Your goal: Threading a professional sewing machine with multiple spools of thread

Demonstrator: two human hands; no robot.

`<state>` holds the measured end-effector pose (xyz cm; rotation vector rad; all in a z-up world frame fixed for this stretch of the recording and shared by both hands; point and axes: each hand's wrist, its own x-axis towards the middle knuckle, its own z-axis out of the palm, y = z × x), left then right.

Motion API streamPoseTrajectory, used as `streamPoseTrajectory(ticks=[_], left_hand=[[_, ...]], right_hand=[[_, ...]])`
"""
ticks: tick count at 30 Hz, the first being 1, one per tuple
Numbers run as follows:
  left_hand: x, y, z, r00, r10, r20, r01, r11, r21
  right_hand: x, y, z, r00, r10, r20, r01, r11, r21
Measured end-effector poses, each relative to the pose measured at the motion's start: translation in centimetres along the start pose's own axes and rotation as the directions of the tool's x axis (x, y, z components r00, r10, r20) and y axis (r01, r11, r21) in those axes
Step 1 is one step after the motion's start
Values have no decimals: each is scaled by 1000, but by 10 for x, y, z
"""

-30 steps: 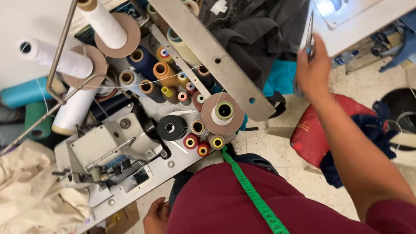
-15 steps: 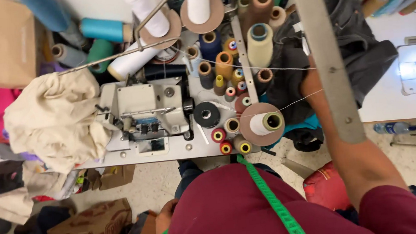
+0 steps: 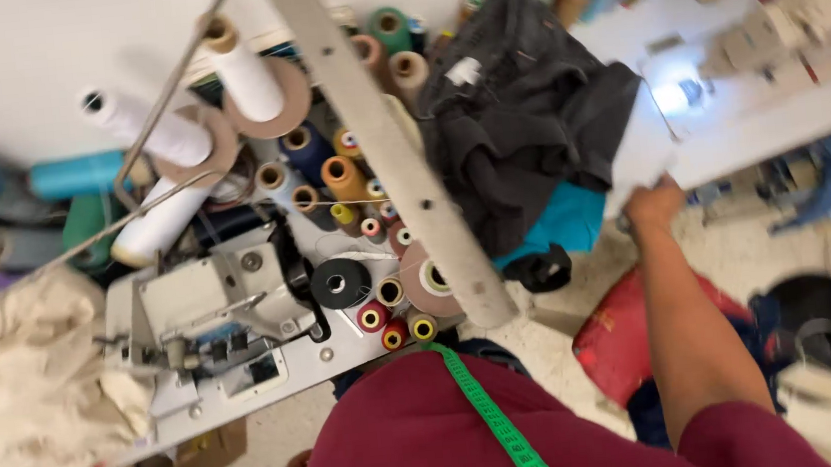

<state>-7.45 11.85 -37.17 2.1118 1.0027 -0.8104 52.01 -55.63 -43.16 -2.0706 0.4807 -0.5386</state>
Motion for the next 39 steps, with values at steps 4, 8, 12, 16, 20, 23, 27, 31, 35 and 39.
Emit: streamPoseTrajectory(ticks=[4,8,12,16,20,23,27,31,35,39], left_hand=[[-14,95,-13,989,-81,-122,68,992,-103],[-71,167,-55,987,-25,-158,11,996,-91],[-88,176,-56,987,-5,-161,-24,983,-181],[-90,182,-47,986,-113,-125,77,961,-266],[-55,148,-10,977,5,-213,-52,975,-216],[-62,169,-23,974,-40,-225,-40,939,-341],[-70,185,-24,959,-60,-278,-64,907,-417],[-79,204,-27,957,-46,-286,-101,872,-478],[-97,255,-67,962,26,-273,-167,845,-509],[-98,276,-105,912,168,-373,-334,832,-442]], right_hand=[[48,37,19,984,134,120,-59,869,-491],[117,90,42,986,72,150,31,807,-590],[112,-30,49,969,22,-247,78,918,389],[-11,-242,30,628,-777,-40,778,625,65],[-124,-402,28,633,-699,332,562,711,423],[-128,-432,29,305,-695,651,605,669,431],[-146,-444,-9,204,-594,778,596,706,383],[-190,-426,-24,19,-449,893,290,857,425],[-234,-404,-16,228,-415,881,246,900,360],[-224,-408,-38,396,-637,662,238,767,596]])
